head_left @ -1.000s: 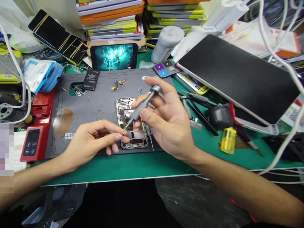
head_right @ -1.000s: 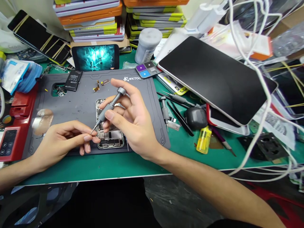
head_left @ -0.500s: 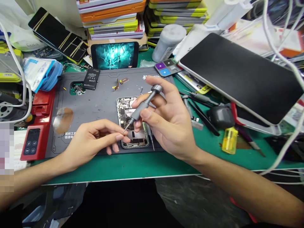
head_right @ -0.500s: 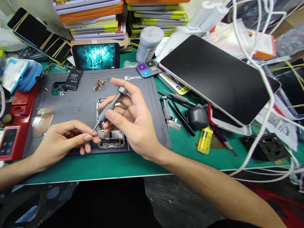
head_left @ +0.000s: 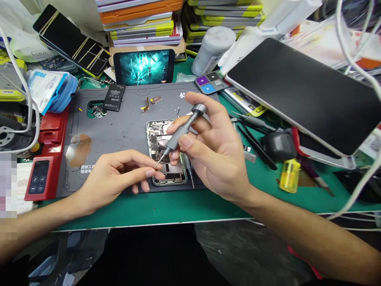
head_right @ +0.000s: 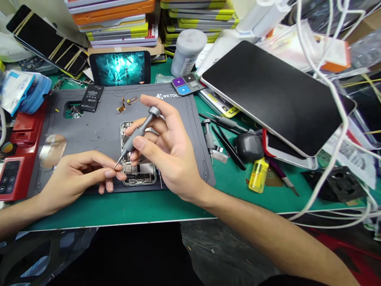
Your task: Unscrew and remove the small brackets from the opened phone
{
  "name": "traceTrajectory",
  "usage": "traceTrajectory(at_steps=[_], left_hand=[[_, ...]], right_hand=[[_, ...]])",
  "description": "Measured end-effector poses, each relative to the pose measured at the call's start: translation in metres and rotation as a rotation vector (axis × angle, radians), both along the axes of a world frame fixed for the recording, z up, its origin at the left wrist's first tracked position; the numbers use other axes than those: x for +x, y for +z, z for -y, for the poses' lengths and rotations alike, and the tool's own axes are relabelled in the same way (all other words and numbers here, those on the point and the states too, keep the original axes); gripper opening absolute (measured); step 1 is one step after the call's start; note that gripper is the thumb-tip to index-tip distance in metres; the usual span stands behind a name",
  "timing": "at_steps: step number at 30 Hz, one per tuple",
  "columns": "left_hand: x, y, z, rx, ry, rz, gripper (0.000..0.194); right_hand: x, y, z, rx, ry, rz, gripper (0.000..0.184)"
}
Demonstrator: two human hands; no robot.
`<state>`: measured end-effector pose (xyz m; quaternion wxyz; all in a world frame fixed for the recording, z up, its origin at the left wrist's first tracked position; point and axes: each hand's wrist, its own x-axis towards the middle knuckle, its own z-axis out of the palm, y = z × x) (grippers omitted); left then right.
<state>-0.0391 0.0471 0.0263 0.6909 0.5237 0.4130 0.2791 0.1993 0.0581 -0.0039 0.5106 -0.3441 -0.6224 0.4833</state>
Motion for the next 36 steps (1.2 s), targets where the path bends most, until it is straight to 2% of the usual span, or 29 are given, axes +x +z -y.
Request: traceTrajectory(at_steps=[9,13,15,16,18,20,22,23,26,31,36], left_hand=[[-0.001,0.001,0.0,0.004,-0.025,-0.013,0.018],[0.0,0.003,0.0,0.065,-0.085,-0.114,0.02],[0.0,0.001,0.003,0.199,-0.149,-0.216,0.024],[0.0,0.0,0.006,0.315,-0.179,-0.269,0.025],[-0.001,-0.002,0.011,0.657,-0.225,-0.358,0.02],[-0.004,-0.003,0.015,1.12,-0.247,-0.442,0.013],[-0.006,-0.003,0.015,1.471,-0.252,-0.577,0.021],[-0.008,-0.003,0.014,1.566,-0.247,-0.627,0.025],[-0.009,-0.004,0.009,1.665,-0.237,-0.747,0.024],[-0.007,-0.011,0.007,1.702,-0.243,-0.906,0.024],[-0.007,-0.013,0.009,1.681,-0.25,-0.914,0.023]], right_hand=[[0.002,-0.002,-0.002,0.031,0.015,0.022,0.057],[0.005,-0.003,-0.005,0.088,-0.007,0.096,0.054],[0.004,-0.003,-0.005,0.124,-0.052,0.113,0.053],[0.002,-0.002,-0.004,0.145,-0.097,0.114,0.054],[-0.002,-0.001,-0.001,0.21,-0.204,0.128,0.059],[-0.006,0.001,0.001,0.356,-0.286,0.175,0.061],[-0.008,0.001,0.002,0.542,-0.276,0.257,0.065],[-0.007,0.0,0.002,0.626,-0.243,0.298,0.068],[-0.004,-0.004,0.001,0.718,-0.15,0.383,0.074],[-0.002,-0.011,0.003,0.609,-0.102,0.454,0.077],[-0.004,-0.009,0.002,0.617,-0.07,0.388,0.078]])
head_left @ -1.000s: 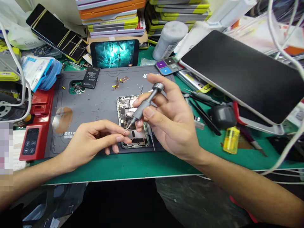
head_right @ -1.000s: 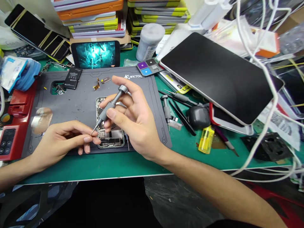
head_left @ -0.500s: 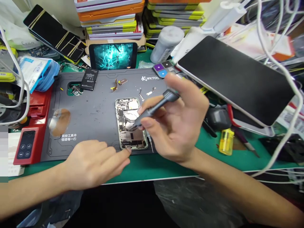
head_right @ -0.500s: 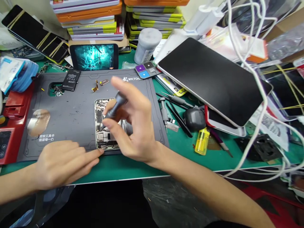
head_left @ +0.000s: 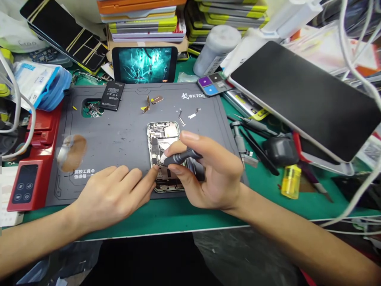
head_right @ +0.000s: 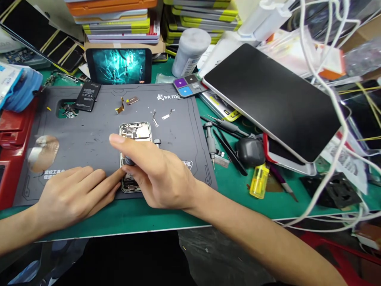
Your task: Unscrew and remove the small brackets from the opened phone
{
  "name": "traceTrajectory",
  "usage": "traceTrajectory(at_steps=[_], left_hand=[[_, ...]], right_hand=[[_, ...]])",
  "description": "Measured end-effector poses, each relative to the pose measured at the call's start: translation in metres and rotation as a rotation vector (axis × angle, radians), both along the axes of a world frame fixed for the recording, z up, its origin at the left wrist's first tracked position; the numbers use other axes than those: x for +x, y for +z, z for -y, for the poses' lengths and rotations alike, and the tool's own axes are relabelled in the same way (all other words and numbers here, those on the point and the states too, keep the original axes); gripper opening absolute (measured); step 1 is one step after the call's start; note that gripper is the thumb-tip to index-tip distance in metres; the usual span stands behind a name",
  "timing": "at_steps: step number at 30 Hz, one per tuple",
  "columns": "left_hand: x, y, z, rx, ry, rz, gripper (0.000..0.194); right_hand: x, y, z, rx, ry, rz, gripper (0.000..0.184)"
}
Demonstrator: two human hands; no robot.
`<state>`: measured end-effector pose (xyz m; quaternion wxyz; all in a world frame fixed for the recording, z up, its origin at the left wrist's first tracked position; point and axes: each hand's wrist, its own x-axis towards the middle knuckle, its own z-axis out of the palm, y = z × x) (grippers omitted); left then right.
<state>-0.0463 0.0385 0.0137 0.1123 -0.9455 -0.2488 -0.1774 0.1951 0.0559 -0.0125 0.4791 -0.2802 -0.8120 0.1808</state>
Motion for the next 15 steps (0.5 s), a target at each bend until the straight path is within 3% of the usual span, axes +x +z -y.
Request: traceTrajectory(at_steps=[6,15], left_hand=[[-0.0006,-0.0002,-0.001,-0.051,0.012,0.041,0.019],[-0.0005,-0.0017,-0.0003,-0.004,-0.004,0.005,0.019]], right_hand=[[-0.0014,0.0014,-0.0014,-0.012,0.004,0.029,0.078],[-0.001,0.0021,-0.0008,-0.005,0.026,0.036,0.076]])
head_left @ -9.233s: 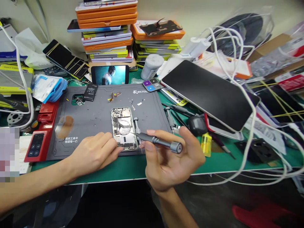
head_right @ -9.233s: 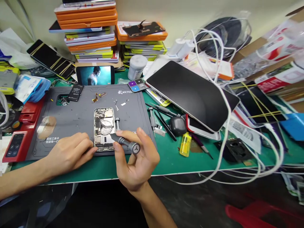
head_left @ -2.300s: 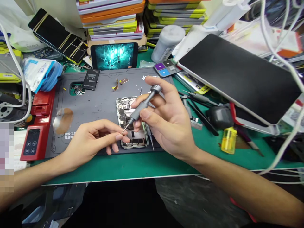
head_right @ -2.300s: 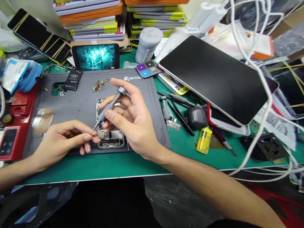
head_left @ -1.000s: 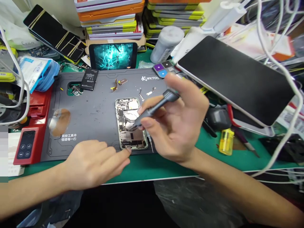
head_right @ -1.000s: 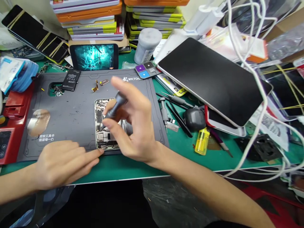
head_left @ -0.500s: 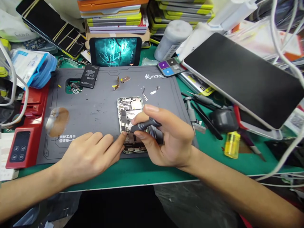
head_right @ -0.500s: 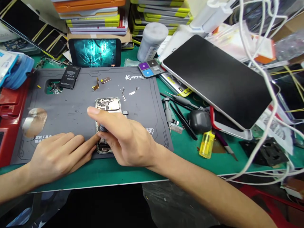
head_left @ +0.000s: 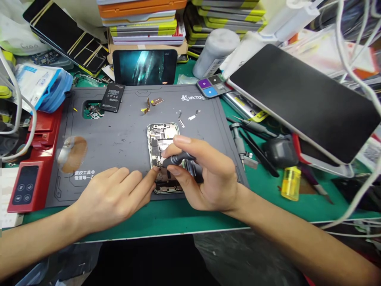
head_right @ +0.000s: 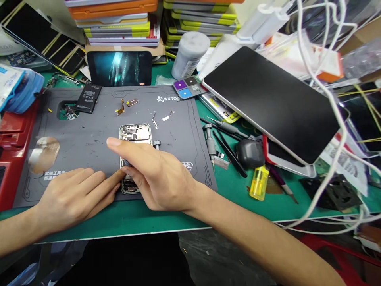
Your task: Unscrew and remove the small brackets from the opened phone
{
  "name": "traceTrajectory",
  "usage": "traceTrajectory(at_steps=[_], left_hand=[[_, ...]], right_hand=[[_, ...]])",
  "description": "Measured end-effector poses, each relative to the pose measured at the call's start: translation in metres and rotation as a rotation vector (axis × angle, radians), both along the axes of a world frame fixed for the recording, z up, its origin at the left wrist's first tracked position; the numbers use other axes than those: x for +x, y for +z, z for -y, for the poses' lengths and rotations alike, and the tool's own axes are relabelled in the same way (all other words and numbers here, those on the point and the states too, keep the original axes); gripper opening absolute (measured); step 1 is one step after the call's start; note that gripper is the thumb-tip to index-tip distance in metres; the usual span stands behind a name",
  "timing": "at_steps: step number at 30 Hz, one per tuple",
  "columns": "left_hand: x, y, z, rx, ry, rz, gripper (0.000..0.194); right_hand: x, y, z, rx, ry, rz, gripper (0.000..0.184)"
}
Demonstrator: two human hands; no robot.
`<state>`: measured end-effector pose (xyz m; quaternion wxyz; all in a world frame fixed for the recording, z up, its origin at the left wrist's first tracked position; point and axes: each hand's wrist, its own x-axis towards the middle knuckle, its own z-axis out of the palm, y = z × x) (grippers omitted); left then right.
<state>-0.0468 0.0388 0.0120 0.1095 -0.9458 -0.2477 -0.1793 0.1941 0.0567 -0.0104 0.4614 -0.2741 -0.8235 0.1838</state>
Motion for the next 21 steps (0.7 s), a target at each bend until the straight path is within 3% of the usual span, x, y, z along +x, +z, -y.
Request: traceTrajectory(at_steps=[6,12,18,21], left_hand=[[0.001,-0.001,0.0,0.016,0.006,0.003,0.017],[0.0,-0.002,0.001,0.007,-0.007,0.01,0.014],[0.0,-0.003,0.001,0.004,-0.013,0.023,0.019],[-0.001,-0.003,0.0,0.001,-0.012,0.027,0.018]], right_hand=[[0.0,0.005,-0.002,0.085,-0.009,-0.012,0.077],[0.002,0.013,-0.003,0.217,-0.098,0.044,0.053],[0.005,0.017,0.004,0.275,-0.211,0.024,0.051],[0.006,0.02,0.004,0.237,-0.173,0.037,0.051]])
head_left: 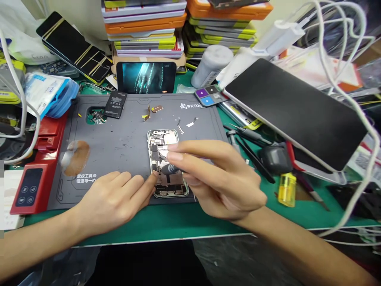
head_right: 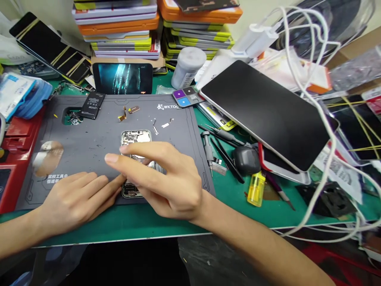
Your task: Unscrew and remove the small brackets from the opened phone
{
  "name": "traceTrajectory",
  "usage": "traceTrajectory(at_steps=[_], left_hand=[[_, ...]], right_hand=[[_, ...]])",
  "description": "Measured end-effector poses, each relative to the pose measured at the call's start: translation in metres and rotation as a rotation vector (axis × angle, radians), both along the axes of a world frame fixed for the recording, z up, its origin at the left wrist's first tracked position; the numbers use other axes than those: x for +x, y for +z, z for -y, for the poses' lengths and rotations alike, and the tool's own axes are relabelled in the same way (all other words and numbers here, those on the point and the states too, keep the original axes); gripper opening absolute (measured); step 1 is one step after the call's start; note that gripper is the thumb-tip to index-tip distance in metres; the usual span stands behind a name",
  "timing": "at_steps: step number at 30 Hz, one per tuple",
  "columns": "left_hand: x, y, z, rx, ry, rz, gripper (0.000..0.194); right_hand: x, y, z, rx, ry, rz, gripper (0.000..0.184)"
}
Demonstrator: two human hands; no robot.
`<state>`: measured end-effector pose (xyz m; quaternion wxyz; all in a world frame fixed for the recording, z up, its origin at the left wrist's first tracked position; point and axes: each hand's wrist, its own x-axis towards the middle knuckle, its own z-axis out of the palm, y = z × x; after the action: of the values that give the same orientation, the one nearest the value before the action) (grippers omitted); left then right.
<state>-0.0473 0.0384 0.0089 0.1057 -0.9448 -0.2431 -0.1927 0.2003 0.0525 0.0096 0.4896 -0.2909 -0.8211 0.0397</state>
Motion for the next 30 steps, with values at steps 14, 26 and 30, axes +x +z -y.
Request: traceTrajectory(at_steps=[14,26,30], left_hand=[[-0.0014,-0.0043,-0.0016,-0.059,-0.006,0.027,0.023],[-0.001,-0.0022,0.0013,0.04,-0.003,-0.014,0.022],[-0.0008,-0.0016,0.0025,0.075,0.01,-0.02,0.022]], right_hand=[[0.0011,-0.0018,-0.0021,-0.089,0.022,-0.021,0.068],[-0.0026,-0.0025,-0.0066,-0.078,0.02,0.007,0.067],[-0.0043,-0.0044,-0.0083,-0.053,0.031,0.041,0.071]])
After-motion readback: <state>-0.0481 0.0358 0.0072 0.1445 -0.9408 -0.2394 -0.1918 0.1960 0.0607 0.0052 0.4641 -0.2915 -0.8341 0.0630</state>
